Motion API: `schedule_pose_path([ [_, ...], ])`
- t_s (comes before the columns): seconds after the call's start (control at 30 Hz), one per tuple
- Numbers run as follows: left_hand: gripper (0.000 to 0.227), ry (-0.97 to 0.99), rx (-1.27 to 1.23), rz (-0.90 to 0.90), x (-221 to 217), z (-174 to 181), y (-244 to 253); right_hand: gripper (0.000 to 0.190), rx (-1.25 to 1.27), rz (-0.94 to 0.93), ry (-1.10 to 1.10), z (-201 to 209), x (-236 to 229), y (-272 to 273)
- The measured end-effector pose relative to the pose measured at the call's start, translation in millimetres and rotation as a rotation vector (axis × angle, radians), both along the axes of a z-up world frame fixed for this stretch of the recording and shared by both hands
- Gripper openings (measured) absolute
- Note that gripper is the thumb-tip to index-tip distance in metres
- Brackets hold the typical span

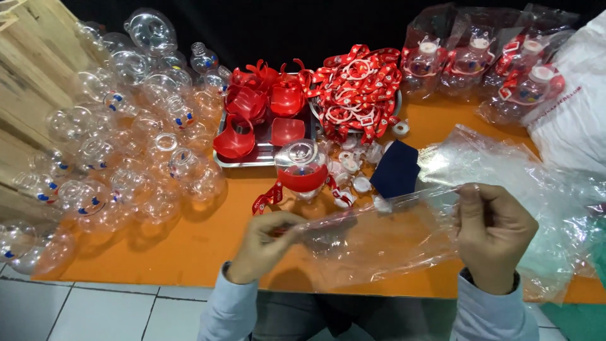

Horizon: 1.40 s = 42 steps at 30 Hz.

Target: Assembling decorative plastic bottles by attaching red bases and tying red ribbons around the necks.

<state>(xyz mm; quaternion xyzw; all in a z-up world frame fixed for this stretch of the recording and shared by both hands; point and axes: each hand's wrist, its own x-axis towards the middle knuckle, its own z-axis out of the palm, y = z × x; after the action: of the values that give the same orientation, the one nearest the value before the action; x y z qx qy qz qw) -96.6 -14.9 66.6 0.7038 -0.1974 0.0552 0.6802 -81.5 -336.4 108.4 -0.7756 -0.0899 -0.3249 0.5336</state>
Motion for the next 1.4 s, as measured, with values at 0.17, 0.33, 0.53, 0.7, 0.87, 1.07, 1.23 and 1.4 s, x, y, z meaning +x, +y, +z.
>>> schedule_pose_path([
  [0.17,0.018,0.002,-0.206,0.376,-10.5,-23.0,-9.3,0.022,0.136,-0.115,0.009,-21.7,5.2,-0.2],
  [0.33,0.028,-0.246,-0.149,0.624,-49.5,-24.9,-42.6,0.021,0.287,-0.204,0.059,-42.0,0.5,0.3],
  [0.53,0.056,-0.374,-0.012,0.579,-56.4,-31.6,-55.6,0.020,0.459,-0.333,0.150,-71.6,-16.1,8.5],
  [0.7,0.014,-0.197,0.106,0.513,-45.4,-18.8,-57.0,0.014,0.693,-0.303,0.294,-85.7,-23.5,6.3],
  [0.87,0.031,-0.131,0.062,0.466,-41.2,-20.1,-52.8,0.022,0.908,-0.231,0.387,-83.7,-22.2,-0.2],
  [1.07,0.034,-0.282,0.192,0.499,-38.2,-15.4,-42.0,0.051,1.016,-0.155,0.590,-4.7,-29.6,29.1],
  [1.23,0.025,-0.263,-0.028,0.426,-24.4,-3.7,-36.5,0.060,0.838,-0.255,0.798,42.4,-37.1,28.6],
  [1.4,0.027,0.122,-0.757,0.178,4.1,-11.1,-30.7,0.081,0.988,1.066,-0.047,-17.8,-8.7,6.5],
])
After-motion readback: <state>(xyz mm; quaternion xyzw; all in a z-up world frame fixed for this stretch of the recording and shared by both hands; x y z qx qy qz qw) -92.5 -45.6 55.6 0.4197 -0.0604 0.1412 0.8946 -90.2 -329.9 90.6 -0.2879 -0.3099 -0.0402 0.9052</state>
